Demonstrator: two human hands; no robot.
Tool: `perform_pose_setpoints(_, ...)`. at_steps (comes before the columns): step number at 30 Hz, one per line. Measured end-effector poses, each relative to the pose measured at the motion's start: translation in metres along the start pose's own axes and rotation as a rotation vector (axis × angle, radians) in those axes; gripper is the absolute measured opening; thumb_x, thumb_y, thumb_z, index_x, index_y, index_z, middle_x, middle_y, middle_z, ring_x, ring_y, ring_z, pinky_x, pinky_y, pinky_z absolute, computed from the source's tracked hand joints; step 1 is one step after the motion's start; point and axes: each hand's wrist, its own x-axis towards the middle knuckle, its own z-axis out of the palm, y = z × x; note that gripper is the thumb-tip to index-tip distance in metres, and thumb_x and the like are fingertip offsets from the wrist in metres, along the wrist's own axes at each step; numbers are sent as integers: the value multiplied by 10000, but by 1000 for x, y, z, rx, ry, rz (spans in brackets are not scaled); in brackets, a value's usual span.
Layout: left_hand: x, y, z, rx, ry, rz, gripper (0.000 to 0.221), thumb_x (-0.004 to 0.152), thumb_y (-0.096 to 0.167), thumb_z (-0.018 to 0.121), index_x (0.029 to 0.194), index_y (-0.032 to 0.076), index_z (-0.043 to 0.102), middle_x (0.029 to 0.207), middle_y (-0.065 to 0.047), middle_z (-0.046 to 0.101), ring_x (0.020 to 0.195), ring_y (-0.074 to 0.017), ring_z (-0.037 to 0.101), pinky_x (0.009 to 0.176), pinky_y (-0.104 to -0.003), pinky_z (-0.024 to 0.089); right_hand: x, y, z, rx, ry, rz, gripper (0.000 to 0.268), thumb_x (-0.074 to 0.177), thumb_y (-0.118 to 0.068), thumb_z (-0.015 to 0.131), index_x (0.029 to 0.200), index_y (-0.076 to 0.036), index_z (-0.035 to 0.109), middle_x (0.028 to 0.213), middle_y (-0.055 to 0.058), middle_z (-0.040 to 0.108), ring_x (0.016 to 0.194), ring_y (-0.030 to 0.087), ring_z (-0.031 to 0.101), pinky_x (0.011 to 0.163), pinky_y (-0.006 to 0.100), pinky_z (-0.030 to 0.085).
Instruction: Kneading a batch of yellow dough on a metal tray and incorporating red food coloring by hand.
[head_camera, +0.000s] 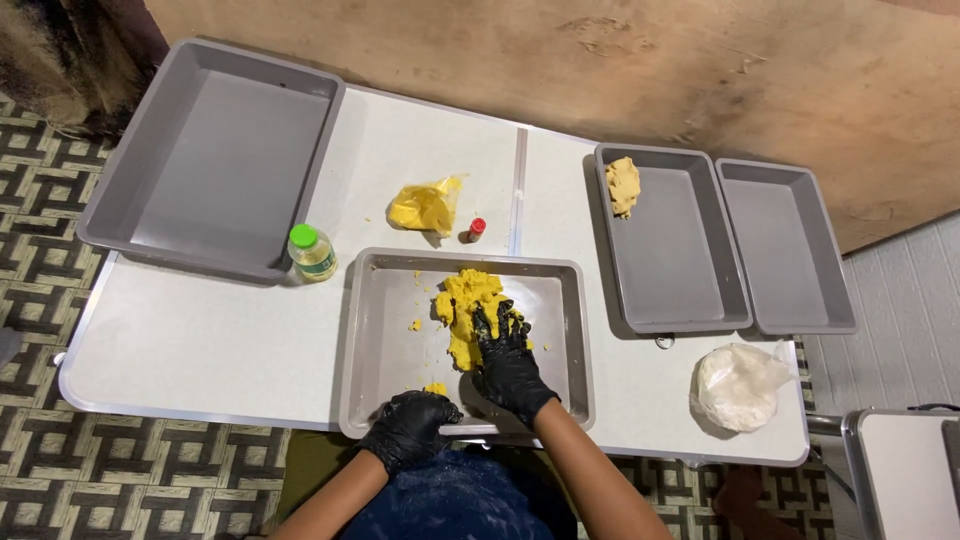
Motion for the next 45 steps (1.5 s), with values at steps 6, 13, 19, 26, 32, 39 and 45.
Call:
perform_pose_setpoints(6,-1,-2,-3,-23,49,57,267,759,227,800,1024,223,822,947,-37,781,857,-286,733,827,-453,591,-9,15,-135,1265,-383,-242,991,949,-476,643,1628,-55,57,1646,137,363,1509,322,389,1236,508,359)
perform_pose_setpoints(13,1,-21,21,-15,46,107,427,668,190,837,1093,224,810,1006,-41,778,912,-317,726,863,-477,576,58,124,-50,1119,-94,32,505,981,-122,564,1466,2,500,1512,159,556,1389,279,549,1161,395,456)
perform_pose_setpoints(19,1,-16,10,-7,58,109,259,712,237,794,970,219,792,903,-40,752,821,-307,711,777,-458,580,99,-27,-106,774,-81,168,497,907,-550,592,1227,-193,725,1233,46,742,1129,216,700,982,349,546)
perform_pose_setpoints(26,5,-18,17,-25,59,-22,244,728,202,747,968,215,790,938,-40,751,866,-308,699,826,-453,563,119,-53,-56,64,-100,-148,740,664,-571,815,1305,-237,657,1226,69,703,1082,323,673,894,454,541)
perform_pose_setpoints(32,3,-14,17,-67,74,-50,275,713,199,745,980,223,804,934,-16,766,853,-275,708,836,-438,578,84,-31,7,-268,547,-383,317,971,-385,578,782,-133,604,718,82,561,665,275,583,585,412,490)
perform_pose_setpoints(39,2,-34,44,-144,72,-107,319,737,164,758,1053,166,803,1025,-49,774,937,-280,729,925,-421,587,-2,-9,-66,164,312,-678,353,960,-224,715,1276,-83,642,1268,192,650,1160,401,626,1121,546,458)
perform_pose_setpoints(45,5,-20,21,-45,42,-29,297,731,216,733,1016,223,816,946,-38,772,863,-294,716,820,-448,596,-27,46,34,1061,-79,-276,482,1117,-197,357,1567,-24,346,1612,145,418,1474,279,427,1291,397,287)
